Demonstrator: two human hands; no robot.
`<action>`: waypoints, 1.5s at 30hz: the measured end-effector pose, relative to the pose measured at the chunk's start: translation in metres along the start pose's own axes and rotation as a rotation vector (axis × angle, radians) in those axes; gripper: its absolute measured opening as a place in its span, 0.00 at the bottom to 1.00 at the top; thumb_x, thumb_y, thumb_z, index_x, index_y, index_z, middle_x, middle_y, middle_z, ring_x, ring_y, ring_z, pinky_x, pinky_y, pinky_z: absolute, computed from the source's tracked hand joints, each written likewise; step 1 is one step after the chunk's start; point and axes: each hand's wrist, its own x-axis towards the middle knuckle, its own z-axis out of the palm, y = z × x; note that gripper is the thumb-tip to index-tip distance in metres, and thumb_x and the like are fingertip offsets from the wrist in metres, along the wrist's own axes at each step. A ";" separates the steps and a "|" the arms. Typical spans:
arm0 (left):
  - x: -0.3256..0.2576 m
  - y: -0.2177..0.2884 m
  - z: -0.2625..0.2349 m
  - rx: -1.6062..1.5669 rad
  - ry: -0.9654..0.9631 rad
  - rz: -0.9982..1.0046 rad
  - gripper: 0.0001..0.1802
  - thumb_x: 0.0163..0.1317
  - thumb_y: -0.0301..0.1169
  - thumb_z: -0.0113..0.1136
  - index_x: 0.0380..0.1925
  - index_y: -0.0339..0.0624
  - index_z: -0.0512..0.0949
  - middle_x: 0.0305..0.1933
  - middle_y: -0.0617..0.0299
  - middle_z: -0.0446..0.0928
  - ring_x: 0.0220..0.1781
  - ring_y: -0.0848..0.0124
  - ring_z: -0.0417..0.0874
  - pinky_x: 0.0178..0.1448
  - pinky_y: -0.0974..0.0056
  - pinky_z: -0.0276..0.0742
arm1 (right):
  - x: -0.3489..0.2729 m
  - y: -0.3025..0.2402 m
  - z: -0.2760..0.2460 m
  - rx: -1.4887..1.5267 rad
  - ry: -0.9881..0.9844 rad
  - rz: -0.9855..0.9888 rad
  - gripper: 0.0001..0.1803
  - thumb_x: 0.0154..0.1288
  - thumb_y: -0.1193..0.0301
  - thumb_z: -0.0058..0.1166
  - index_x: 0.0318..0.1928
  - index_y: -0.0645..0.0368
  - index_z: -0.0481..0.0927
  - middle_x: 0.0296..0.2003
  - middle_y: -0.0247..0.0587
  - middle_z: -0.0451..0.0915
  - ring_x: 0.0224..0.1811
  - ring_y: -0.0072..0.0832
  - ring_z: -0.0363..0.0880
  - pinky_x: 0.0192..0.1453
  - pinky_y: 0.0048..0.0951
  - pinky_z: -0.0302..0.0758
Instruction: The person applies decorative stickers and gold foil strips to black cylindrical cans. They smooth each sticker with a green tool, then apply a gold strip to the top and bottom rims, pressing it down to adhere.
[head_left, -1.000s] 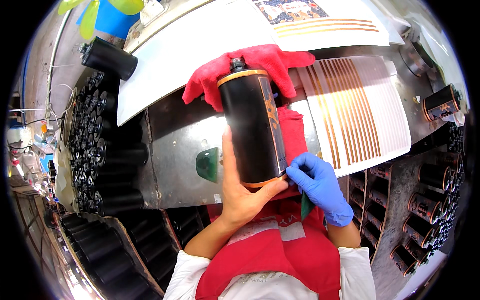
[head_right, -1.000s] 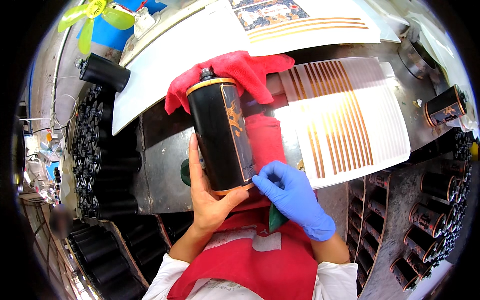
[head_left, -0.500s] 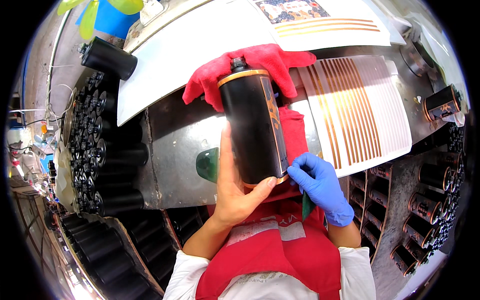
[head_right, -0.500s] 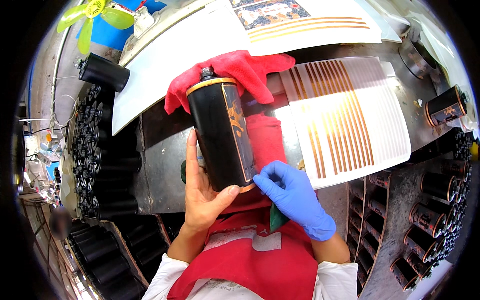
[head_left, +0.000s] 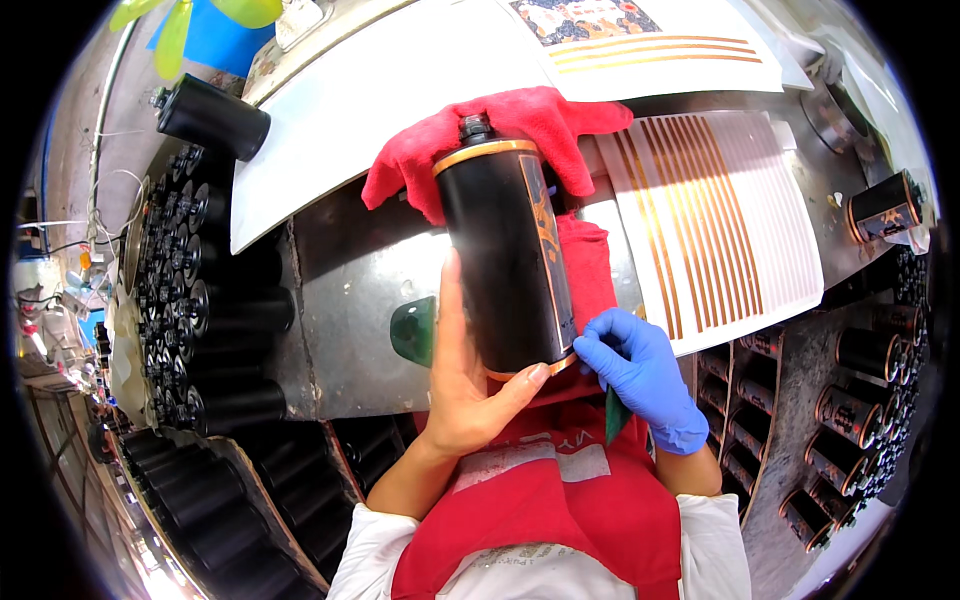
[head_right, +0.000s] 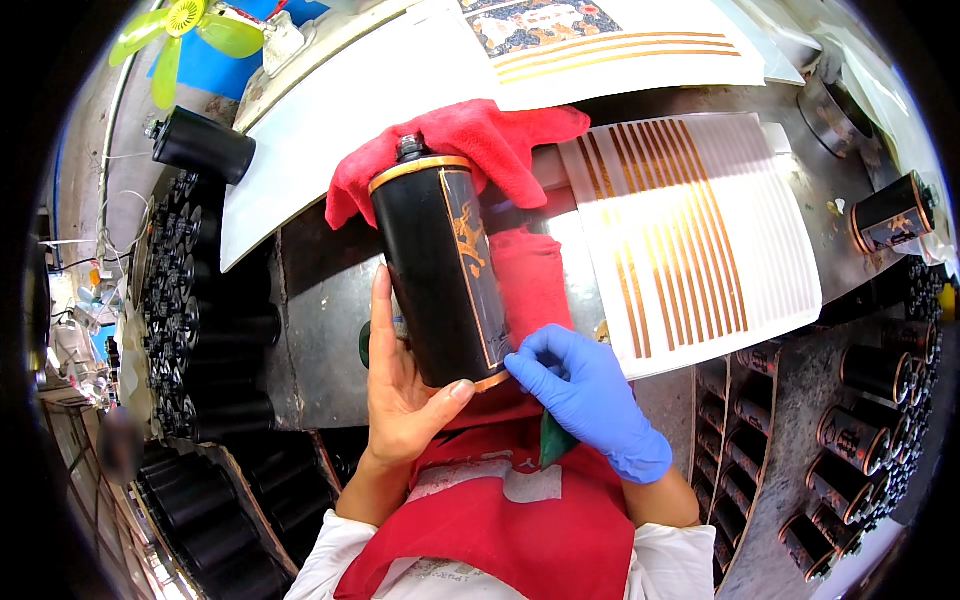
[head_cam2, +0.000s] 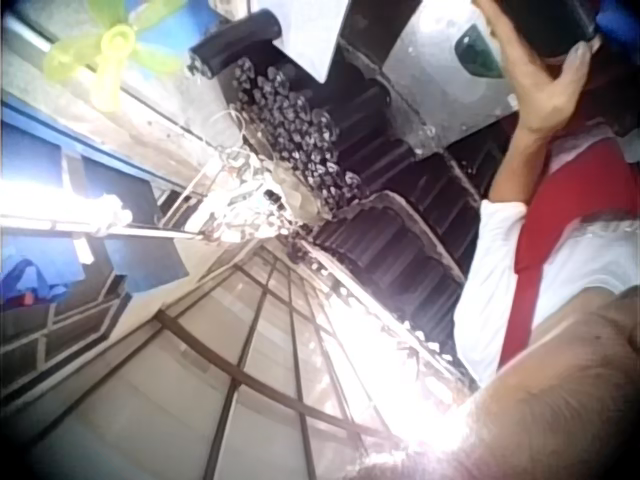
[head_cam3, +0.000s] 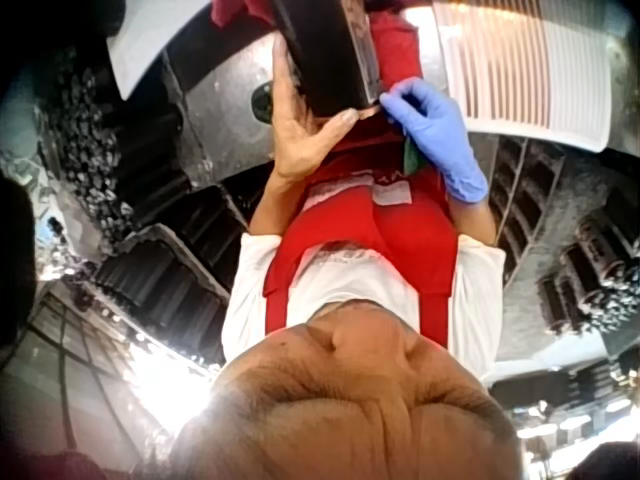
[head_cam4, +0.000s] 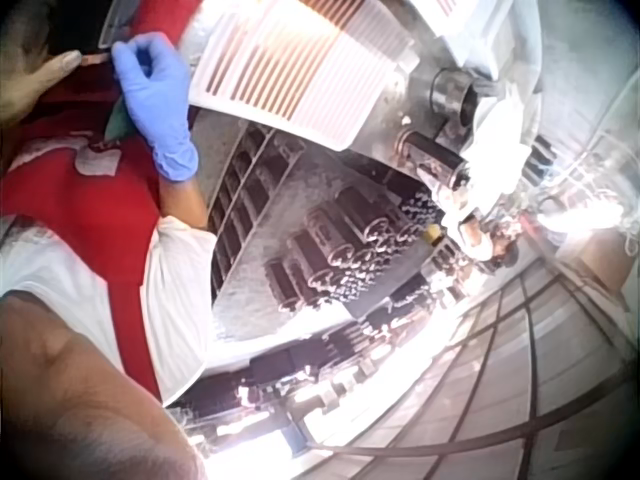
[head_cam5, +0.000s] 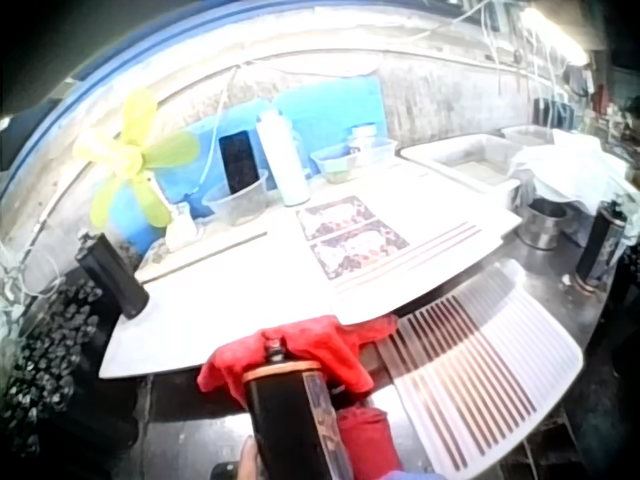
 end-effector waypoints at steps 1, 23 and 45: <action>0.000 0.002 0.002 -0.015 0.009 -0.012 0.54 0.50 0.13 0.54 0.69 0.43 0.29 0.69 0.49 0.50 0.67 0.59 0.61 0.63 0.57 0.66 | 0.000 -0.001 0.000 -0.005 0.003 -0.003 0.09 0.63 0.69 0.56 0.32 0.63 0.76 0.22 0.29 0.73 0.25 0.11 0.69 0.29 0.16 0.68; -0.006 -0.003 -0.006 0.179 -0.071 0.039 0.69 0.41 0.21 0.73 0.68 0.51 0.25 0.68 0.49 0.53 0.65 0.59 0.66 0.63 0.57 0.69 | -0.016 0.014 -0.065 0.381 0.386 -0.013 0.15 0.63 0.66 0.47 0.46 0.61 0.71 0.34 0.36 0.75 0.30 0.18 0.73 0.34 0.19 0.71; 0.010 0.001 -0.018 1.034 -0.171 0.429 0.49 0.45 0.25 0.68 0.66 0.31 0.51 0.68 0.36 0.49 0.68 0.43 0.56 0.68 0.51 0.52 | -0.033 -0.003 0.016 -0.221 0.259 -0.251 0.16 0.60 0.72 0.55 0.47 0.60 0.69 0.38 0.42 0.76 0.40 0.25 0.76 0.46 0.26 0.73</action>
